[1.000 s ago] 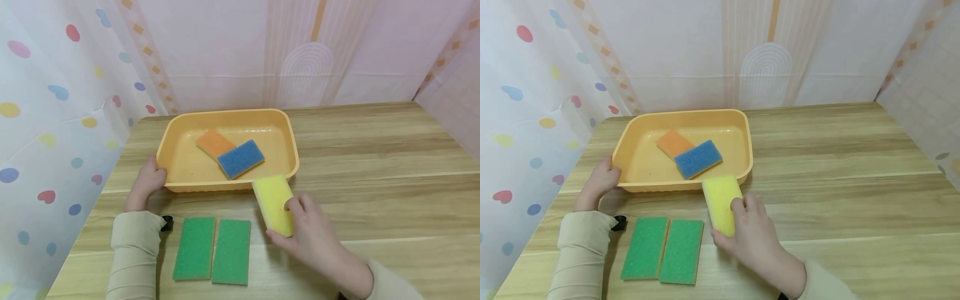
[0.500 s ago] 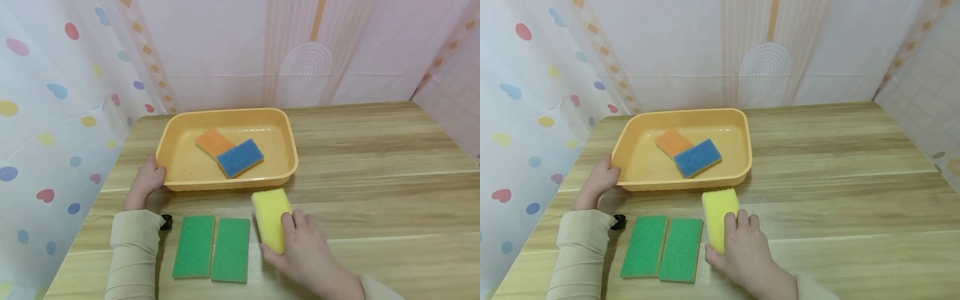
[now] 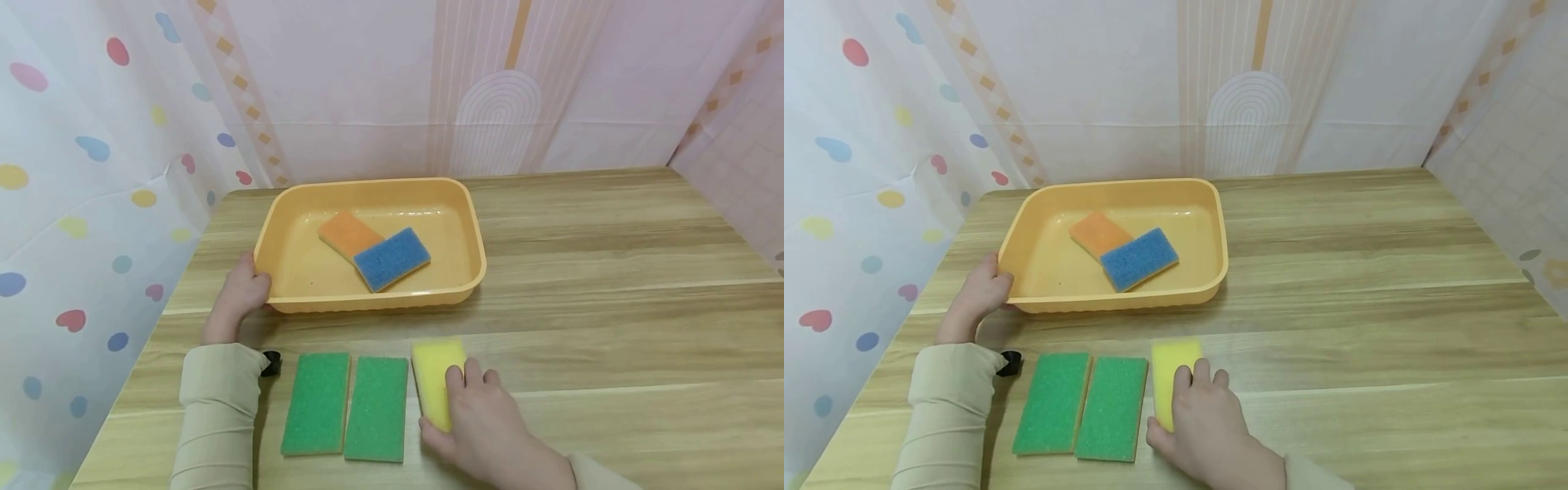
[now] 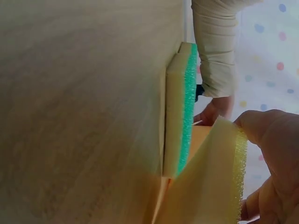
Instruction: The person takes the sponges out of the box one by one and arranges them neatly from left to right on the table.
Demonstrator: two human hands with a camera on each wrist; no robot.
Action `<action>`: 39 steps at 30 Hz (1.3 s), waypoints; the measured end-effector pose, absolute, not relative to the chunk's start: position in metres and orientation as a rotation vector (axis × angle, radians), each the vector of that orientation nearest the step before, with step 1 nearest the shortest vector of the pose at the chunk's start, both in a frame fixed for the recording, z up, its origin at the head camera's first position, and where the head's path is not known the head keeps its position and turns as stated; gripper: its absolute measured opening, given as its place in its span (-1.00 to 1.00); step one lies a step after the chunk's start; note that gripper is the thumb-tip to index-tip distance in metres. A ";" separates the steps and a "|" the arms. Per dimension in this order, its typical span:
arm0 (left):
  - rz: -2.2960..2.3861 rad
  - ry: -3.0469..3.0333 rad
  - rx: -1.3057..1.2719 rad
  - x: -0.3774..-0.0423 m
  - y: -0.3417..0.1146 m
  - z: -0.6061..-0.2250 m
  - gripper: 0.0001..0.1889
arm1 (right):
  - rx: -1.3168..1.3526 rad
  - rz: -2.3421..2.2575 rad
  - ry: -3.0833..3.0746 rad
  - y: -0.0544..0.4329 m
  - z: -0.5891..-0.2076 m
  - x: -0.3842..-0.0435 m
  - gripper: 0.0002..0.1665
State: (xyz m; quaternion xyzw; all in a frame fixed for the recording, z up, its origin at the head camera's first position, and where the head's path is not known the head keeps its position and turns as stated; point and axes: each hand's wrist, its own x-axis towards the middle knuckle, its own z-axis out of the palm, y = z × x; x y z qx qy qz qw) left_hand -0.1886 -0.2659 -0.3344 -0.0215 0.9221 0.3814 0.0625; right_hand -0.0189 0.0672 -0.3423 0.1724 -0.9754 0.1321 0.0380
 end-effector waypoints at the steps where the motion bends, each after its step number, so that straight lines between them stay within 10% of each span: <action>1: 1.152 2.787 -0.068 -0.188 -0.266 -0.334 -0.42 | 0.536 0.404 -3.006 0.066 -0.343 -0.020 -0.36; 39: 1.150 2.790 -0.081 -0.188 -0.266 -0.335 -0.44 | 0.717 0.321 -3.207 0.059 -0.344 -0.032 -0.16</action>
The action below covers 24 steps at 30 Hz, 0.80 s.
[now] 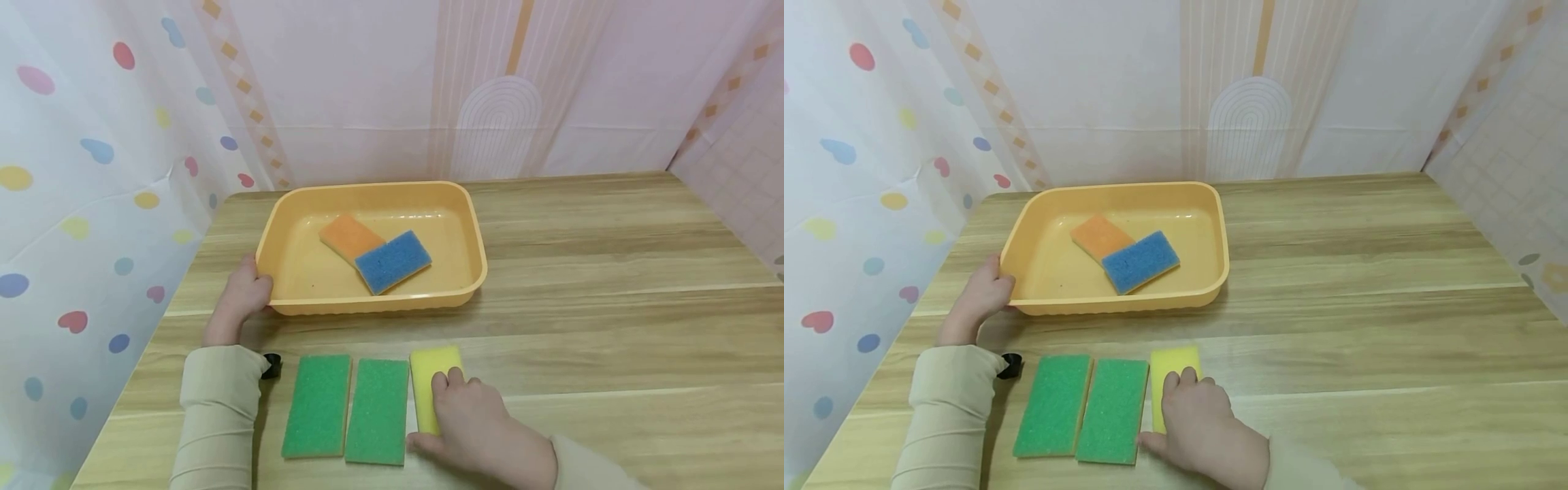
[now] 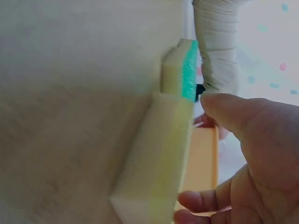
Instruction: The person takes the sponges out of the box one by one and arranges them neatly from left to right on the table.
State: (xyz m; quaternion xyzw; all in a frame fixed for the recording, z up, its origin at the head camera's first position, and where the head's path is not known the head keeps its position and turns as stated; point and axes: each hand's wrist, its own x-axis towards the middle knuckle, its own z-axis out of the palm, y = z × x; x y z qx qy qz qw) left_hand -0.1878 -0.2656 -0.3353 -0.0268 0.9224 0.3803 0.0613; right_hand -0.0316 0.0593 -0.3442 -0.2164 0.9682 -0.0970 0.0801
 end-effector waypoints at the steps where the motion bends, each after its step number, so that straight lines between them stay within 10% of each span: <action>1: 1.149 2.788 -0.082 -0.188 -0.266 -0.335 -0.44 | -0.636 -0.311 2.864 0.060 -0.342 -0.034 -0.16; 24: 1.153 2.789 -0.083 -0.188 -0.266 -0.335 -0.44 | -0.777 -0.500 2.714 0.086 -0.275 -0.110 -0.62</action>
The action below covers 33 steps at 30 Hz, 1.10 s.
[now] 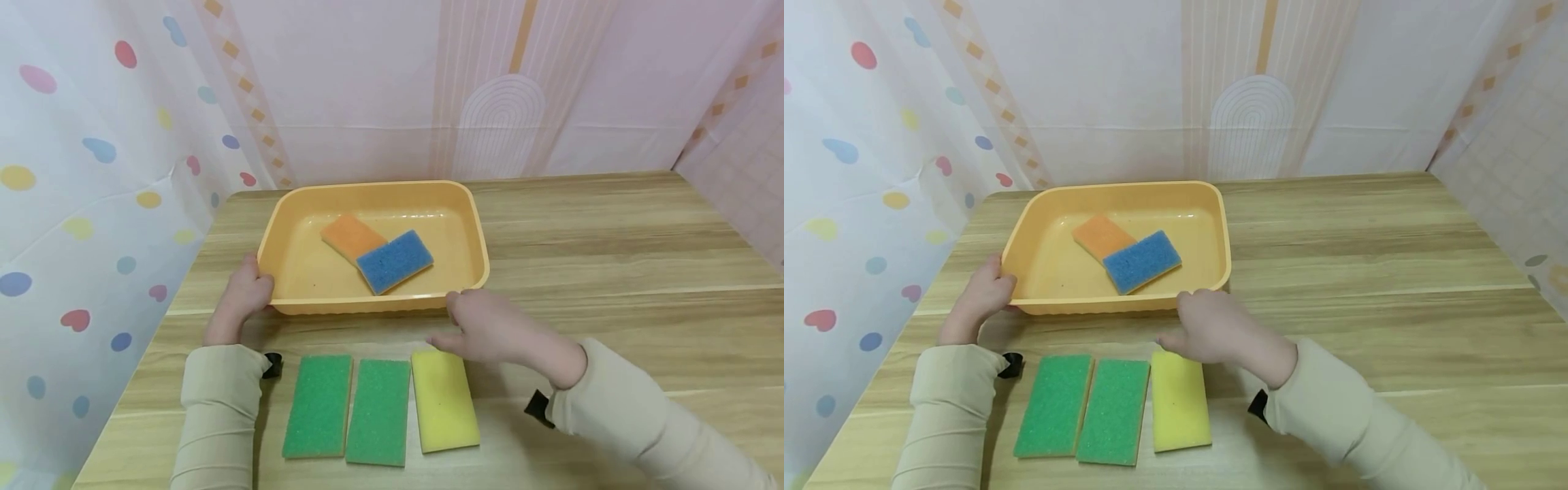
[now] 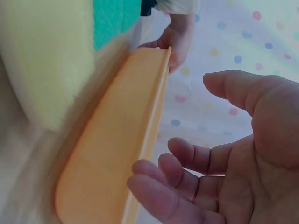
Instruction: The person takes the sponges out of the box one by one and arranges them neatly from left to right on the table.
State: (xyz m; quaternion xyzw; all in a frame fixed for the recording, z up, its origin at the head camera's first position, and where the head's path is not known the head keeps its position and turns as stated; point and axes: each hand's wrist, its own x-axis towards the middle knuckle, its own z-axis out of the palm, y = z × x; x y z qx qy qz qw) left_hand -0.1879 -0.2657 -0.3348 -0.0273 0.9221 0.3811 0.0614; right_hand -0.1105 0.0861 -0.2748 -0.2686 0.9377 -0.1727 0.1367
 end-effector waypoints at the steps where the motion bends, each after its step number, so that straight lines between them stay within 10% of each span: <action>1: 1.150 2.792 -0.081 -0.188 -0.266 -0.335 -0.44 | -0.801 -0.497 2.718 0.085 -0.273 -0.114 -0.61; 33: 1.149 2.804 -0.097 -0.187 -0.265 -0.335 -0.46 | -1.184 -0.500 2.811 0.063 -0.251 -0.212 -0.67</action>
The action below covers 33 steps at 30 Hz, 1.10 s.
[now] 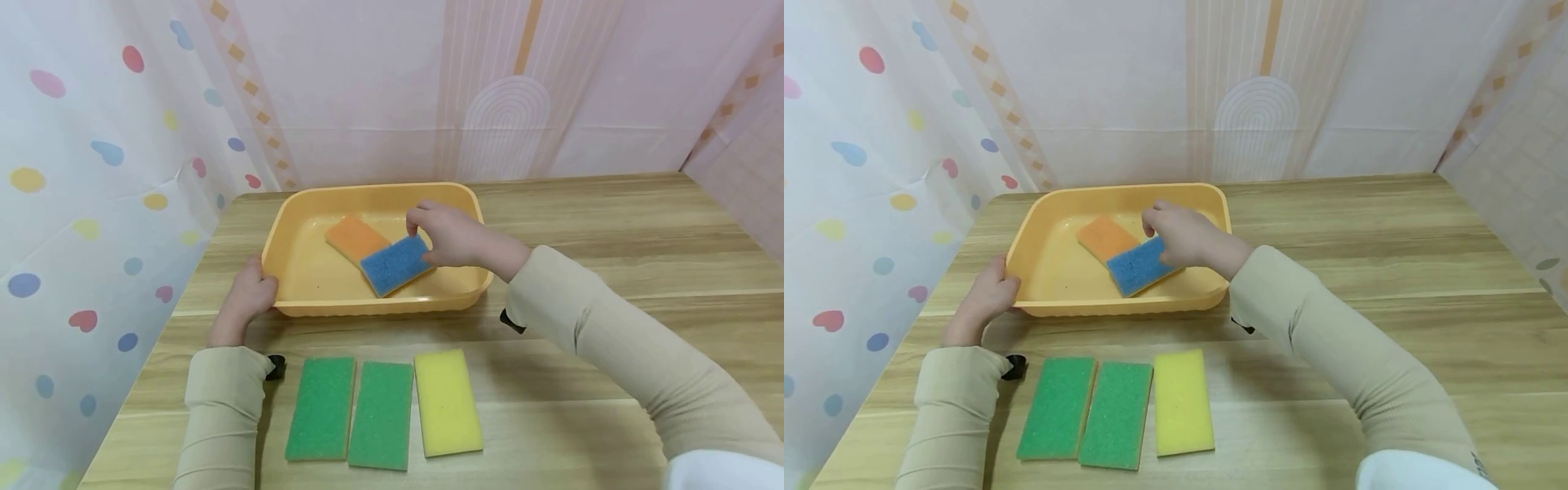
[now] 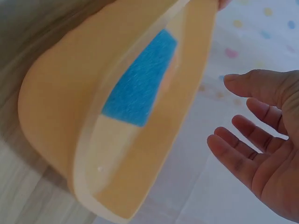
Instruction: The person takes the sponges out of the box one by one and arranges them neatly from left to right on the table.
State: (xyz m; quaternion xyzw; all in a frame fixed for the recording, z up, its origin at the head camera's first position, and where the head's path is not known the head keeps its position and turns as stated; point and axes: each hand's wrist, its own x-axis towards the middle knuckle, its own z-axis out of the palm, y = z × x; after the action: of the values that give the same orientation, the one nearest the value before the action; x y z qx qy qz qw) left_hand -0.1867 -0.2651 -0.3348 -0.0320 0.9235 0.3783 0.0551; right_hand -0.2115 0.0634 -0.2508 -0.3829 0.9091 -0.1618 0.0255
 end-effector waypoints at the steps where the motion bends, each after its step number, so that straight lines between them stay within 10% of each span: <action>1: 1.150 2.803 -0.096 -0.187 -0.265 -0.335 -0.46 | -1.178 -0.456 2.815 0.062 -0.252 -0.214 -0.67; 33: 1.130 2.805 -0.109 -0.184 -0.266 -0.334 -0.45 | -1.055 0.043 2.727 0.032 -0.306 -0.246 -0.30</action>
State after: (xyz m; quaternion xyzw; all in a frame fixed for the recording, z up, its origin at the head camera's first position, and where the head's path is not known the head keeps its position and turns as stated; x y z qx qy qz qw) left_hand -0.1840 -0.2655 -0.3339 -0.0359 0.9254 0.3728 0.0577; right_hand -0.2463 0.0318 -0.3062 -0.3587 0.9271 0.0146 0.1082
